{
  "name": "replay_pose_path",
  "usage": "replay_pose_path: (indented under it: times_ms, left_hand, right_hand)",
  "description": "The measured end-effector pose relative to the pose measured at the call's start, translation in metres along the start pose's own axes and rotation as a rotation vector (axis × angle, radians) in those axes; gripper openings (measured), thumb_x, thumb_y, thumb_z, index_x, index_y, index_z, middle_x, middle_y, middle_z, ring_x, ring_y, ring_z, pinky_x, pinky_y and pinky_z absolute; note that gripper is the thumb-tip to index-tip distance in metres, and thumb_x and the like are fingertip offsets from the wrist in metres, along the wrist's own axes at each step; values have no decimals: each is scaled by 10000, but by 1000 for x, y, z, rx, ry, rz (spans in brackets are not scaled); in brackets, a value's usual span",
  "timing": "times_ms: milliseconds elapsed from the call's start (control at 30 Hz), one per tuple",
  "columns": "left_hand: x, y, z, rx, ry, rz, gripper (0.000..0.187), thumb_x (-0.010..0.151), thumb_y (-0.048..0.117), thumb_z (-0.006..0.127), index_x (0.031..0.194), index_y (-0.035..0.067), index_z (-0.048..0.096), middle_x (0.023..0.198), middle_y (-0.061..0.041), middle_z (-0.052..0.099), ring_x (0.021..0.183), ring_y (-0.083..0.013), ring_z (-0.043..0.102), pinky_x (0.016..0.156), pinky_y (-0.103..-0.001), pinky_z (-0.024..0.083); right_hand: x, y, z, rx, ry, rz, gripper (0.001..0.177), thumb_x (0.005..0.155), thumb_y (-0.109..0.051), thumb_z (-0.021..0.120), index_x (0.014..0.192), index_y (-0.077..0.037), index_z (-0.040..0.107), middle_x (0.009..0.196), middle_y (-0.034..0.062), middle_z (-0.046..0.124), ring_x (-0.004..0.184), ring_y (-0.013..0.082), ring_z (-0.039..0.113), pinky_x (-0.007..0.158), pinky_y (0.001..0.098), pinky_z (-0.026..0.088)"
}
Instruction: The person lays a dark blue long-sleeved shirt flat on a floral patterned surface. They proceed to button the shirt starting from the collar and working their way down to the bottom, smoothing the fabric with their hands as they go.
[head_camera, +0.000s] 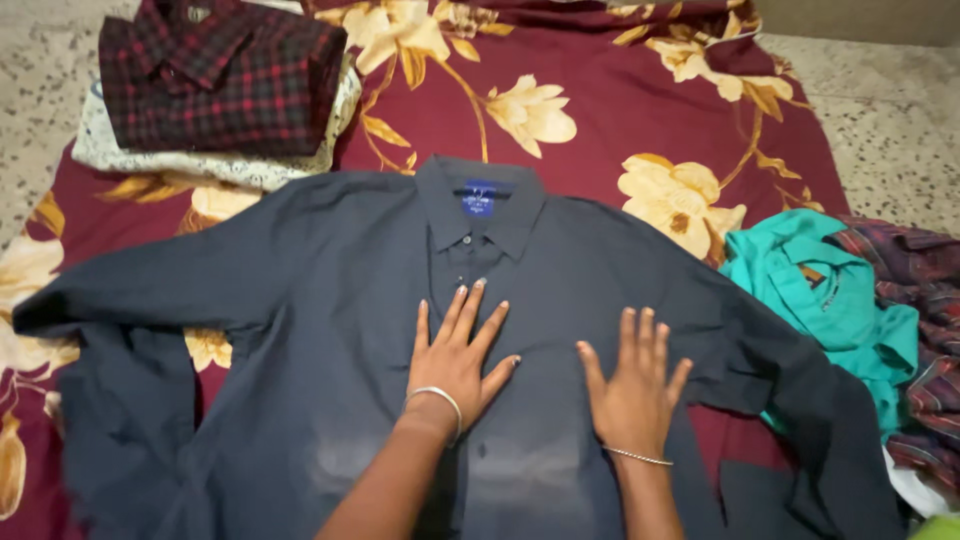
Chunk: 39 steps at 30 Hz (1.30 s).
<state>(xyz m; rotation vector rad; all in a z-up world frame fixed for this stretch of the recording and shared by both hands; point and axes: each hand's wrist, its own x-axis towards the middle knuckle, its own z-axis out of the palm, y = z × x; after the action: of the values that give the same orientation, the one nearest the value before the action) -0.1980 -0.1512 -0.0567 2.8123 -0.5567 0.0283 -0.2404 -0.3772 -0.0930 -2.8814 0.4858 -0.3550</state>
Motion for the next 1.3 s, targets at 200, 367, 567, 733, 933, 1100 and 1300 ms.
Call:
replay_pose_path:
  times_ms: [200,367,567,733,933,1100,1300]
  left_hand:
    - [-26,16,-6,-123,128,-88,731,919,463,568,1563,191,353,1607,-194,284,1479,-341,260,1163,-581,150]
    - [11,-13,-16,-368,161,-257,374,977,319,567,1304,140,575,1185,-106,652,1169,-314,590,1037,-475,411]
    - [87,-59,1,-522,134,-388,180,938,176,644,1047,105,768,1063,-174,730,1035,-388,684,917,-445,545]
    - [110,-59,7,-487,187,-380,207,924,163,618,1071,166,763,1126,-141,714,1057,-392,669,908,-480,531]
    - [115,-51,-8,-380,113,-366,201,946,217,604,1124,198,695,1124,-147,682,1038,-414,658,879,-515,522]
    - [118,-49,-8,-325,89,-331,151,968,207,577,1102,178,640,1112,-151,669,1021,-412,669,853,-528,525]
    - [123,-54,4,-257,82,-257,160,971,157,546,1107,154,631,1126,-165,667,1015,-415,676,851,-522,534]
  right_hand:
    - [24,31,-7,-128,86,180,843,922,-638,557,1513,-54,417,1606,218,322,1494,358,268,1103,697,147]
    - [34,-28,-23,261,212,-82,413,886,-294,692,1233,-71,662,1270,149,624,1259,348,542,1082,531,382]
    - [68,-134,3,807,21,-160,153,879,-144,712,988,-47,665,989,103,655,869,255,695,764,356,568]
    - [88,-163,20,543,102,-232,278,791,-183,789,953,-21,632,941,149,637,861,352,654,737,464,520]
    - [102,-149,36,497,30,-179,178,843,-169,743,959,-44,692,939,145,699,841,349,688,744,452,544]
    - [110,-128,60,1025,-145,75,163,940,-108,613,1032,-9,703,820,84,728,619,145,661,583,328,581]
    - [119,-111,85,1122,-226,153,161,958,-69,594,1069,-35,707,820,7,700,620,67,576,560,258,490]
